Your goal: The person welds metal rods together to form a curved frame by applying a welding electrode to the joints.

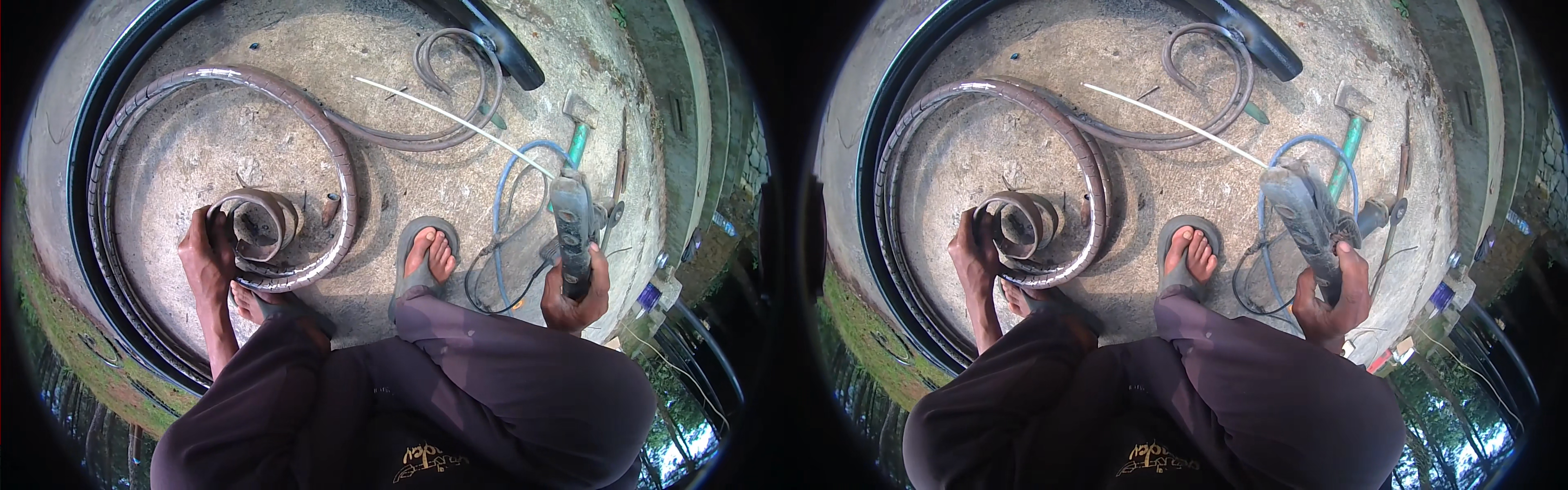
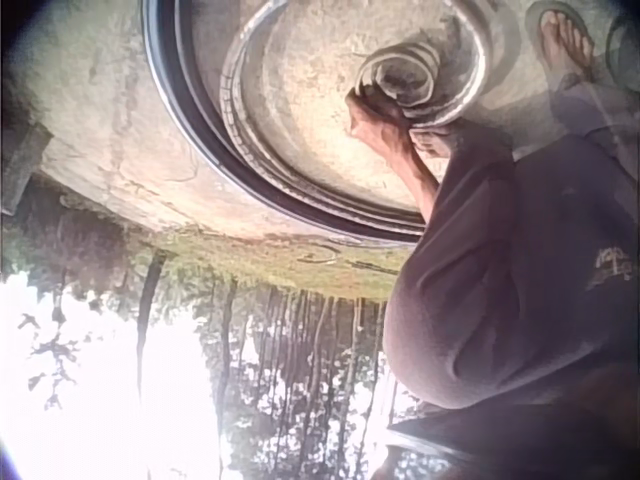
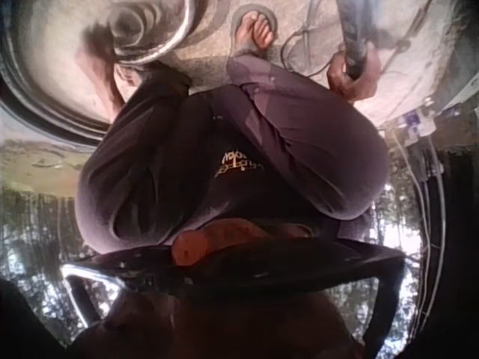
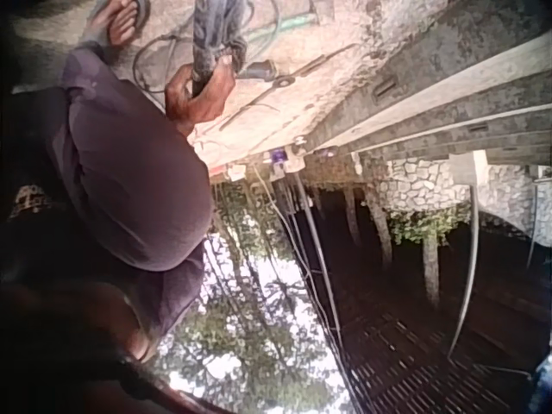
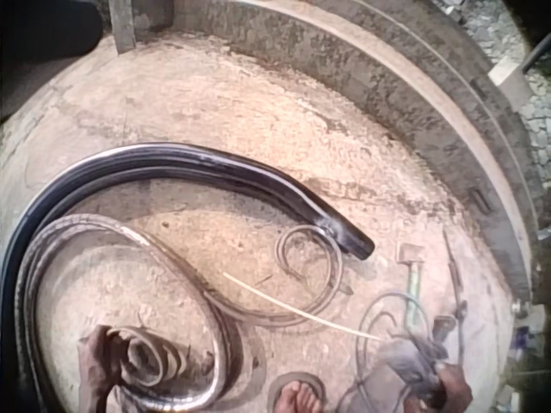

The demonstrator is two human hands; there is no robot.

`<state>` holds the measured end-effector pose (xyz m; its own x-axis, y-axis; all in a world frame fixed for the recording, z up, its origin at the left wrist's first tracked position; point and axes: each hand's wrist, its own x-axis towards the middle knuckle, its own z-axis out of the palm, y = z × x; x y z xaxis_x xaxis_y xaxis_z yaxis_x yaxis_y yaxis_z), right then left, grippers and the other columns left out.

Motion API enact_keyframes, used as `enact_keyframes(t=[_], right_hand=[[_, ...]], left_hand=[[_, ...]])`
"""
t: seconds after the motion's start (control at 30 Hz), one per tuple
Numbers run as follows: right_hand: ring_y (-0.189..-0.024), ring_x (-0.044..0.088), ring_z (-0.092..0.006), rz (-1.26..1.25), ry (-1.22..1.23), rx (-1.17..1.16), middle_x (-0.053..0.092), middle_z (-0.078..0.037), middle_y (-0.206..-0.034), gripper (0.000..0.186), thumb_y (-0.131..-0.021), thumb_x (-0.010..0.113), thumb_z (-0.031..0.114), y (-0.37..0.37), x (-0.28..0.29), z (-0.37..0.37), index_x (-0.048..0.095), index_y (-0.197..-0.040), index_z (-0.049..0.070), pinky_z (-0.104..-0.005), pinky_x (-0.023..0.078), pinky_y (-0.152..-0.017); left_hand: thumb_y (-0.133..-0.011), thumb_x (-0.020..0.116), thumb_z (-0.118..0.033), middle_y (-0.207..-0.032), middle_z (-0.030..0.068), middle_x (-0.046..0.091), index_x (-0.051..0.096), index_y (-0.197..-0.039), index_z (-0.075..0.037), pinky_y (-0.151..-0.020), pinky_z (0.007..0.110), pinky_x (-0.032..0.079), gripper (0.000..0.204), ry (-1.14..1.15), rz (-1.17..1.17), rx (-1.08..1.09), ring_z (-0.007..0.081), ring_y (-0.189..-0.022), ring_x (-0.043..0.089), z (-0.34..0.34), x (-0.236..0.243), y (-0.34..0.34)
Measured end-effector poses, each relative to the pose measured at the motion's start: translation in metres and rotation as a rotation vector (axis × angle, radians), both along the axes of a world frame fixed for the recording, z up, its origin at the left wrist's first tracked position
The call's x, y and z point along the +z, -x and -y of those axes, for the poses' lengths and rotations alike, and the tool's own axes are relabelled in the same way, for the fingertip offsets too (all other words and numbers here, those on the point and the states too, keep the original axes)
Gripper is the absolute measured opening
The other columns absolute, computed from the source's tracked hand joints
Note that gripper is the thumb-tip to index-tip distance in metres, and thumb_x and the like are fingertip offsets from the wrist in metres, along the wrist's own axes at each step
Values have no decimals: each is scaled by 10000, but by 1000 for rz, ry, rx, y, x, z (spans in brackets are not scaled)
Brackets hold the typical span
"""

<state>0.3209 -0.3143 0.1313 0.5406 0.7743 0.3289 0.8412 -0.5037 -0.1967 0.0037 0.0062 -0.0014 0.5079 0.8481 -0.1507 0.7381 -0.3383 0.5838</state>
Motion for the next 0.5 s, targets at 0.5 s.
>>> enact_keyframes(t=[0.5], right_hand=[[-764, 690, -342, -69, -21, 99, 677, -224, -941, 614, -592, 656, -108, 13, -8, -22, 664, -1199, -18, -367, 565, -661]], left_hand=[[-974, 603, -91, -755, 196, 670, 610, -1022, -8, -583, 408, 485, 96, 7, -13, 15, 316, -628, 654, 1, 0, 1]])
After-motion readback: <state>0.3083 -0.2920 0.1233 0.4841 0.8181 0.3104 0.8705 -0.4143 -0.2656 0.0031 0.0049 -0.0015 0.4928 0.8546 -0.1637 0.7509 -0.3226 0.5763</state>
